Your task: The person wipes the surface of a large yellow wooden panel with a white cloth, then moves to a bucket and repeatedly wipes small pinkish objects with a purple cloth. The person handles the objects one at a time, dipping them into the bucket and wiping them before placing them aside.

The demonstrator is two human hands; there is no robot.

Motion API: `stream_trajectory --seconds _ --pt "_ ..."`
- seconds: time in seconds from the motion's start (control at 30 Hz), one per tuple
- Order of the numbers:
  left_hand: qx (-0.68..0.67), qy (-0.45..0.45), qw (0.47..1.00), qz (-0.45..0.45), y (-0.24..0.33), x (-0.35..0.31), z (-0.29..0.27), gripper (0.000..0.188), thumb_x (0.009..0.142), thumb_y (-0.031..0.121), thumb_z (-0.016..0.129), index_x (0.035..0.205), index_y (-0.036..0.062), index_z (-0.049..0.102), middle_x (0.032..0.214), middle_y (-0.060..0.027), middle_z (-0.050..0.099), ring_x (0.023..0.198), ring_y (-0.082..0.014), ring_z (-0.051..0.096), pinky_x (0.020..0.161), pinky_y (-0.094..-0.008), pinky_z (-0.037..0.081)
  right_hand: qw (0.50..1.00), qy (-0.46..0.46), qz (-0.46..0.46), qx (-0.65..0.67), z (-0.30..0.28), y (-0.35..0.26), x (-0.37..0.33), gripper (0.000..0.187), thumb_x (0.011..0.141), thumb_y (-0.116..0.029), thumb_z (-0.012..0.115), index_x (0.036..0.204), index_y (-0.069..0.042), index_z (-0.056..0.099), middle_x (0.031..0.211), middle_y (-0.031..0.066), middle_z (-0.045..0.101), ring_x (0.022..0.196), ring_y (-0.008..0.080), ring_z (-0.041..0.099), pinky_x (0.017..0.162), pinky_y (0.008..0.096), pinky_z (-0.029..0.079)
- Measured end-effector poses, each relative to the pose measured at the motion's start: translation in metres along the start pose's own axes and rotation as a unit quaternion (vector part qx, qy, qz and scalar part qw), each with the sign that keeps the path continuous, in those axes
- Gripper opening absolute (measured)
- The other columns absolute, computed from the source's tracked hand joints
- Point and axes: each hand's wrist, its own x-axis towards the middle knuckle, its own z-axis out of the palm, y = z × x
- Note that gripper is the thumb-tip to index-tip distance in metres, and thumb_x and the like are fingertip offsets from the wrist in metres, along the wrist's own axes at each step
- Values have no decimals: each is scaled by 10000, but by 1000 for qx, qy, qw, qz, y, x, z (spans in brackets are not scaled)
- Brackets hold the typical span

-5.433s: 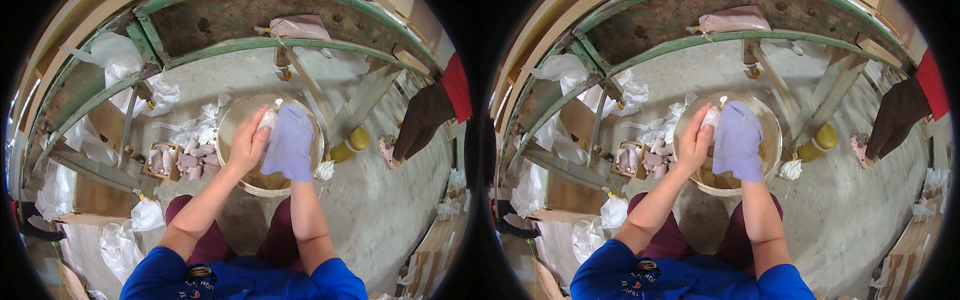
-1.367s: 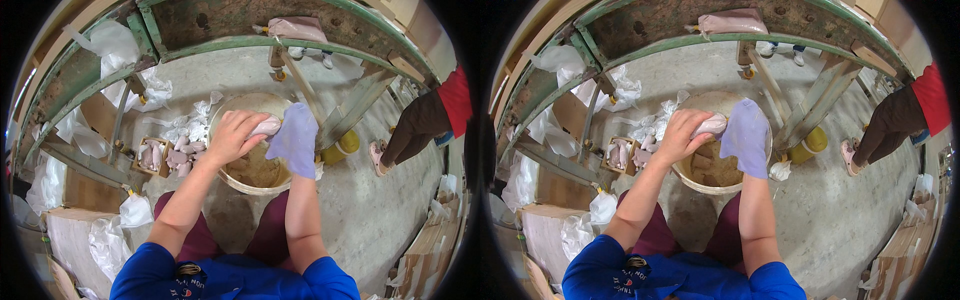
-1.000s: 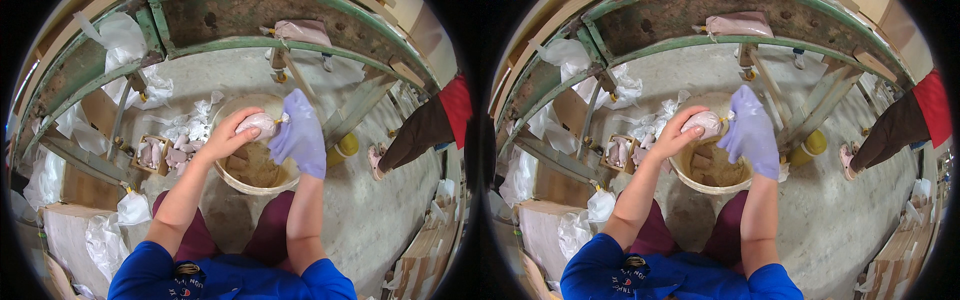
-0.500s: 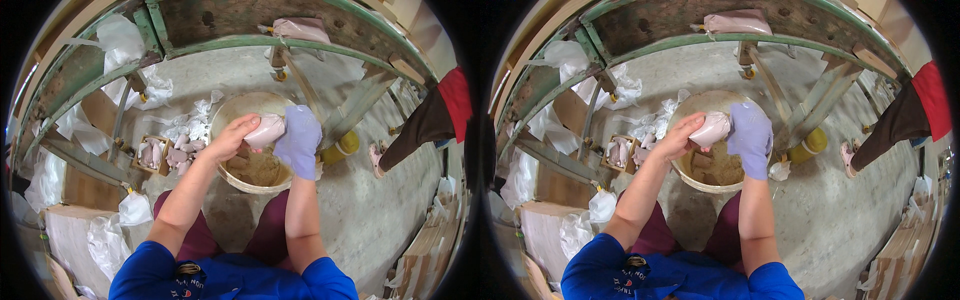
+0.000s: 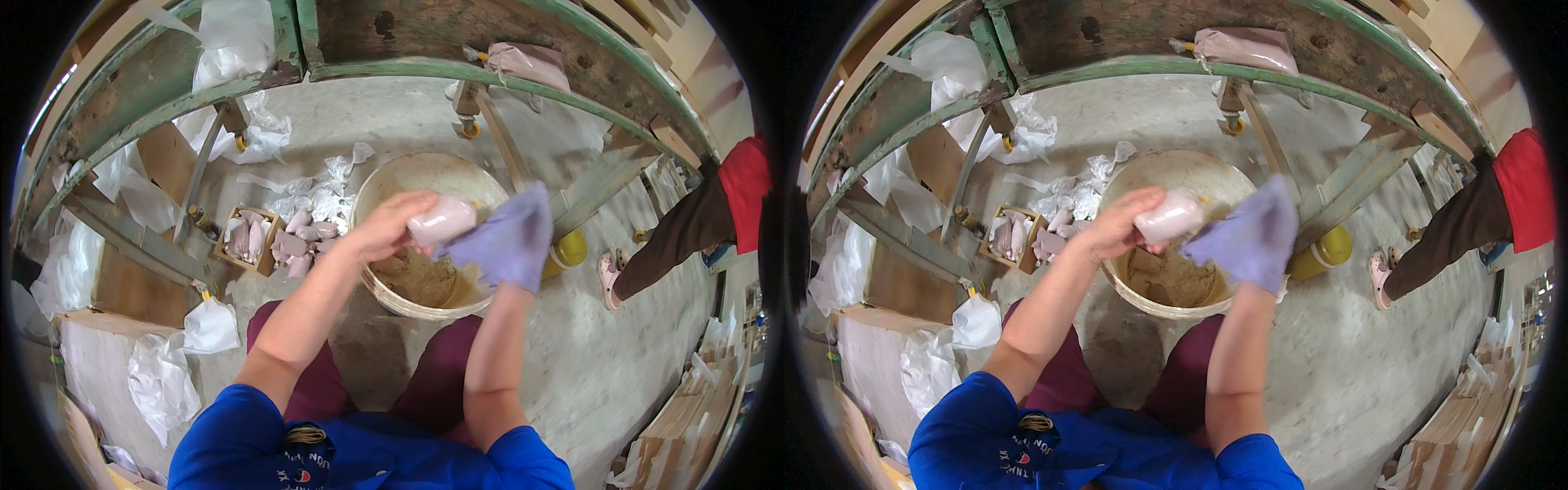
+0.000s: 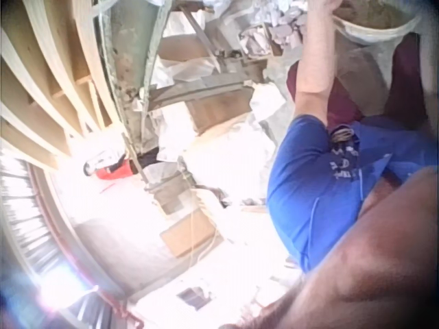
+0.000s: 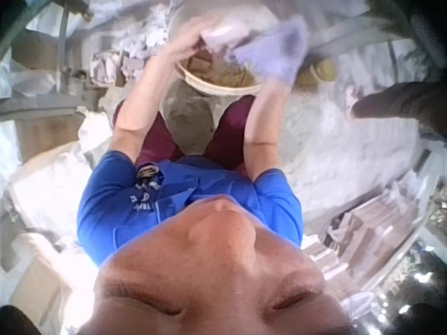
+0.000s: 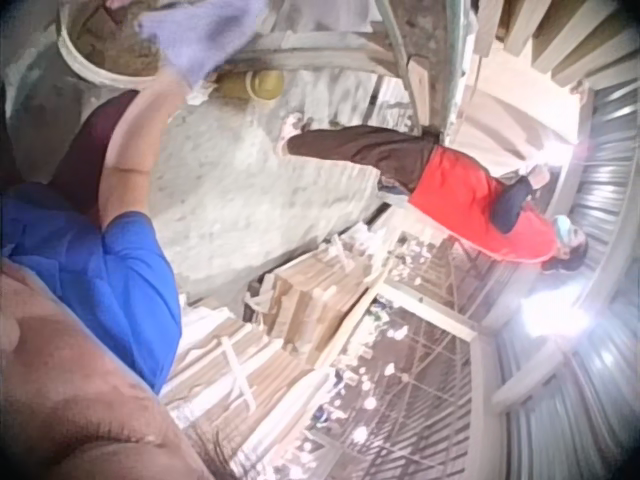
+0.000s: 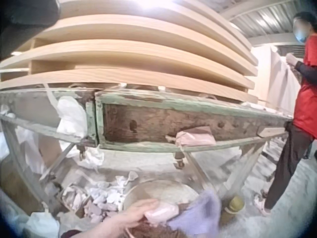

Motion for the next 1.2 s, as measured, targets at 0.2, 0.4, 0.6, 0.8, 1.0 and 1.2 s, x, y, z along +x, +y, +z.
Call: stream_trajectory --seconds 0.2,0.4,0.6,0.8,1.0,1.2 --pt "-79 23 994 70 22 -5 -17 418 943 375 462 1124 3 522 862 -113 583 619 -202 542 527 -299 450 988 -90 -10 124 -16 -8 10 158 815 -207 565 830 -74 481 710 15 476 668 153 499 610 295 450" --pt "-126 -28 992 9 15 2 -14 431 943 390 444 1125 8 528 843 -130 577 601 -210 523 530 -307 412 810 -153 -436 -362 0 27 16 368 633 -119 699 944 14 556 868 162 576 752 284 581 711 345 500" --pt "-137 -74 986 -59 3 4 -18 401 951 358 449 1121 4 531 867 -112 596 641 -200 559 544 -298 461 763 -140 -494 -393 11 50 21 581 361 -139 813 832 -36 489 722 131 472 691 308 499 618 359 430" --pt "-21 -51 998 -28 3 4 2 392 942 366 478 1114 19 533 879 -89 600 655 -168 584 561 -277 487 791 -110 -388 -461 4 39 11 627 337 -183 859 822 -59 482 740 105 498 712 288 527 631 366 441" --pt "-25 -53 998 -22 1 3 0 379 944 357 482 1108 20 534 872 -85 600 656 -160 588 559 -274 493 813 -64 -266 -514 0 7 1 625 348 -194 861 792 -47 446 705 116 500 635 275 518 597 356 459" --pt "-110 -37 993 -15 1 8 -9 377 950 341 468 1098 2 536 869 -95 597 660 -187 581 556 -297 483 814 -146 -363 -428 -3 12 12 531 411 -170 827 805 -21 504 758 149 537 723 327 550 655 378 463"
